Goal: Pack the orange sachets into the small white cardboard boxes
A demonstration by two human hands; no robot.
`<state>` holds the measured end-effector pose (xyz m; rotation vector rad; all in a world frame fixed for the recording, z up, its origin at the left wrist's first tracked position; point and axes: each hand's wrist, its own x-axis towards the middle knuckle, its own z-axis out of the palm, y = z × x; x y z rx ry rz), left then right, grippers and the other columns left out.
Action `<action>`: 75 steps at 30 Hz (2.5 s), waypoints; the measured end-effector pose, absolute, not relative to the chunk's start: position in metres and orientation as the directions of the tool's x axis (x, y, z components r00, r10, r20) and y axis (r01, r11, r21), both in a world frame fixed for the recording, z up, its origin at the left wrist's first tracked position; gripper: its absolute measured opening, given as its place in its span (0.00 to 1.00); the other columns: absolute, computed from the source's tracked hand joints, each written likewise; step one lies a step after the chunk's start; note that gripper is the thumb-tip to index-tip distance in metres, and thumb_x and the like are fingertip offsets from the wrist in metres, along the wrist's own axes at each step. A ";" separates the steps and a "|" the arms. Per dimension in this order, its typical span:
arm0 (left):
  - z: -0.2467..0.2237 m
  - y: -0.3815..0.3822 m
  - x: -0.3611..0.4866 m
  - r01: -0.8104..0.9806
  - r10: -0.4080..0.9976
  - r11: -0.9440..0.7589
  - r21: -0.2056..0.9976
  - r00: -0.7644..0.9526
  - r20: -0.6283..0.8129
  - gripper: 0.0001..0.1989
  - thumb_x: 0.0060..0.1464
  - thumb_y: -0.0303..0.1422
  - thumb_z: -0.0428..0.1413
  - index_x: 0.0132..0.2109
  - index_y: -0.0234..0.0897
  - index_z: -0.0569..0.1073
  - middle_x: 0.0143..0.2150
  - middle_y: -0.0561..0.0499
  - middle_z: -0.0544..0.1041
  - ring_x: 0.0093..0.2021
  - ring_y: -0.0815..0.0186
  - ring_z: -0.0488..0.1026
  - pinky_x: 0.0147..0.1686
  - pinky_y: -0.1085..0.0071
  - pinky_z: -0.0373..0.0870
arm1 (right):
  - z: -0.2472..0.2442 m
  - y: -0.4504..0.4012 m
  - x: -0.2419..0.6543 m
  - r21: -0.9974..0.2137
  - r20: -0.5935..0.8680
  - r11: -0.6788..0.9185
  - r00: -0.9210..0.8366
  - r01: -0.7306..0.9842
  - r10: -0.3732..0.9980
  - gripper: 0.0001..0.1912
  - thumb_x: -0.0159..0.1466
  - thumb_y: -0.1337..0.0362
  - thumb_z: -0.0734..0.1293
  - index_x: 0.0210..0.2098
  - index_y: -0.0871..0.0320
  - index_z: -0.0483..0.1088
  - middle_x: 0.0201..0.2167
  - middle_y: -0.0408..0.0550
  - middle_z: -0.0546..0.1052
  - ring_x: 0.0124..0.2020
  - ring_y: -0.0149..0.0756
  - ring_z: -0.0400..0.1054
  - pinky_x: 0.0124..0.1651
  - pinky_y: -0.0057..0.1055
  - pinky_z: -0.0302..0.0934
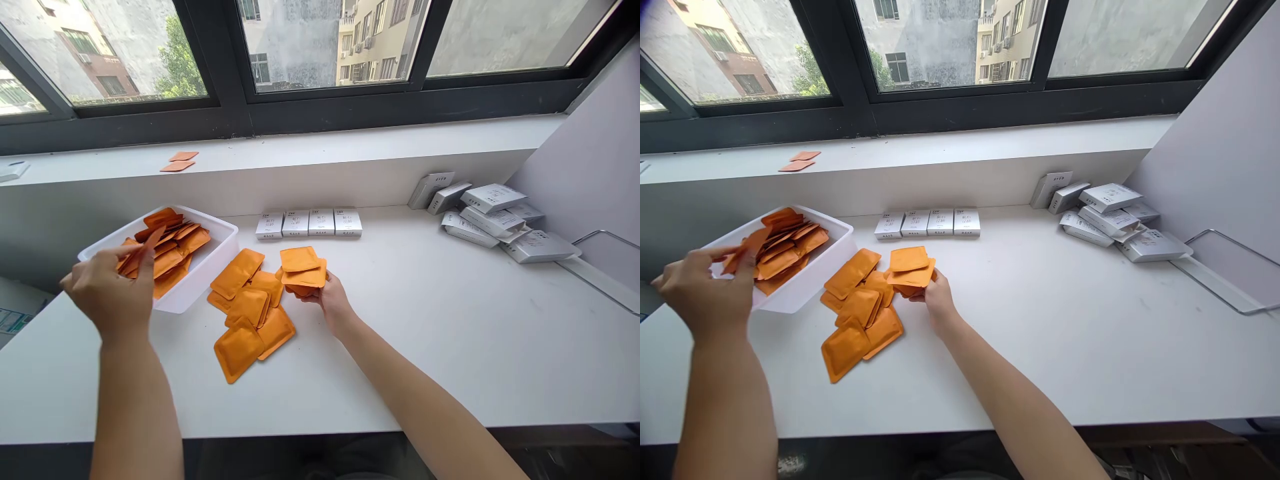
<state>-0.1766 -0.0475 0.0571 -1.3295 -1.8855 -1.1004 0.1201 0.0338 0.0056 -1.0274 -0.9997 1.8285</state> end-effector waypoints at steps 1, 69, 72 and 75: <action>0.060 -0.051 -0.177 0.935 0.507 0.185 0.302 -0.354 0.786 0.17 0.52 0.46 0.59 0.48 0.52 0.73 0.52 0.55 0.75 0.59 0.49 0.65 0.53 0.45 0.56 | 0.005 0.033 0.120 -0.897 -0.265 -0.364 -0.355 -0.250 0.897 0.12 0.54 0.65 0.64 0.39 0.56 0.70 0.35 0.46 0.79 0.30 0.35 0.72 0.34 0.31 0.65; 0.075 -0.006 -0.098 0.962 0.936 -0.149 0.227 0.063 0.345 0.14 0.64 0.37 0.43 0.39 0.41 0.73 0.35 0.51 0.79 0.39 0.61 0.75 0.43 0.63 0.69 | 0.006 0.021 0.130 -0.993 -0.080 -0.108 -0.375 -0.053 0.924 0.20 0.55 0.45 0.69 0.29 0.58 0.72 0.19 0.39 0.67 0.17 0.26 0.55 0.21 0.27 0.52; 0.087 0.007 -0.166 0.966 0.950 0.251 -0.061 -0.234 0.205 0.15 0.58 0.41 0.48 0.45 0.40 0.73 0.47 0.43 0.78 0.51 0.50 0.70 0.51 0.54 0.60 | 0.009 0.030 0.137 -0.980 -0.116 -0.154 -0.274 -0.123 0.955 0.19 0.53 0.48 0.71 0.27 0.58 0.72 0.20 0.39 0.66 0.20 0.25 0.53 0.22 0.26 0.49; 0.075 0.008 -0.215 0.899 0.907 0.406 -0.167 -0.419 -0.051 0.16 0.44 0.44 0.58 0.37 0.37 0.74 0.37 0.42 0.79 0.43 0.48 0.73 0.42 0.58 0.64 | 0.007 0.039 0.143 -0.969 -0.139 -0.178 -0.213 -0.173 0.967 0.16 0.52 0.50 0.72 0.25 0.58 0.72 0.23 0.41 0.67 0.25 0.28 0.55 0.27 0.26 0.53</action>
